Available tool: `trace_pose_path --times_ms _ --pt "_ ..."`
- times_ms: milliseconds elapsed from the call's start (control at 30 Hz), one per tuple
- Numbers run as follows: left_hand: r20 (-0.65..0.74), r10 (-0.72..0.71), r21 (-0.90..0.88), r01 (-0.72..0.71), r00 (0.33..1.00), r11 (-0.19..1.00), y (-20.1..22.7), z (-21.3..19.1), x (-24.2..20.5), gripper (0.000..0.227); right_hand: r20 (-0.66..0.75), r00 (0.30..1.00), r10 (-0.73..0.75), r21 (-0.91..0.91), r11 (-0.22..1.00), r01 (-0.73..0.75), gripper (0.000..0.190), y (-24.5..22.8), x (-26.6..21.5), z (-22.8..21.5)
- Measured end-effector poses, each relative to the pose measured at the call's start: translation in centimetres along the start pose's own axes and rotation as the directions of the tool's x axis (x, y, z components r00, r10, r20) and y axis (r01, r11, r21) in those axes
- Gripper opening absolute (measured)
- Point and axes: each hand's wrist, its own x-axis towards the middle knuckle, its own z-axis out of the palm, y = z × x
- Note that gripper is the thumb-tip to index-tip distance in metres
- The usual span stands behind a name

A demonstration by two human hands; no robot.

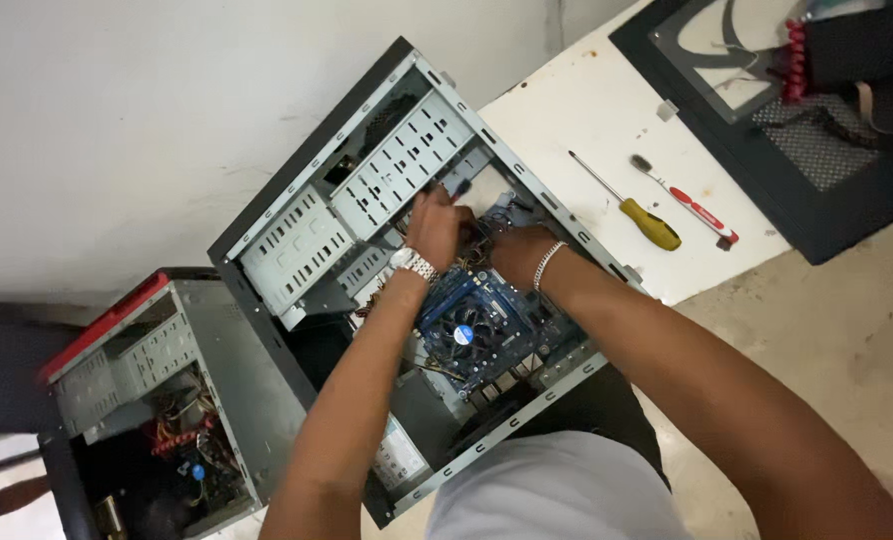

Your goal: The person works inside an open computer case, connecting various internal cables to the motherboard. They handle red and black wires, plug them into specific ports, and use a screwdriver to secure components within the chassis.

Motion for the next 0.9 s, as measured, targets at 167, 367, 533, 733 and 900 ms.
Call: trace_pose_path --times_ms 167,367,533,733,900 --pt "-0.063 0.072 0.013 -0.072 0.995 0.997 -0.6 1.2 0.1 0.005 -0.071 0.997 -0.001 -0.118 0.993 -0.007 0.026 -0.4 0.4 -0.2" --pt "-0.066 0.000 0.061 0.004 0.998 0.998 -0.7 3.4 0.3 0.006 0.050 0.998 -0.040 -0.114 0.992 0.045 0.019 -0.1 0.1 -1.5" --pt "-0.027 0.029 0.013 -0.029 0.999 0.999 0.3 1.1 0.1 0.007 0.053 0.998 -0.020 -0.010 1.000 0.020 0.022 1.1 0.7 -0.9" --pt "-0.036 -0.012 0.041 0.013 0.999 0.999 0.2 1.9 -0.1 0.002 0.098 0.995 -0.032 -0.046 0.998 0.037 0.015 1.7 1.4 -0.5" --pt "0.012 0.053 0.097 -0.054 0.999 0.994 1.8 -0.5 0.3 0.006 0.132 0.991 -0.019 -0.024 0.999 0.022 0.013 1.8 2.0 -0.6"
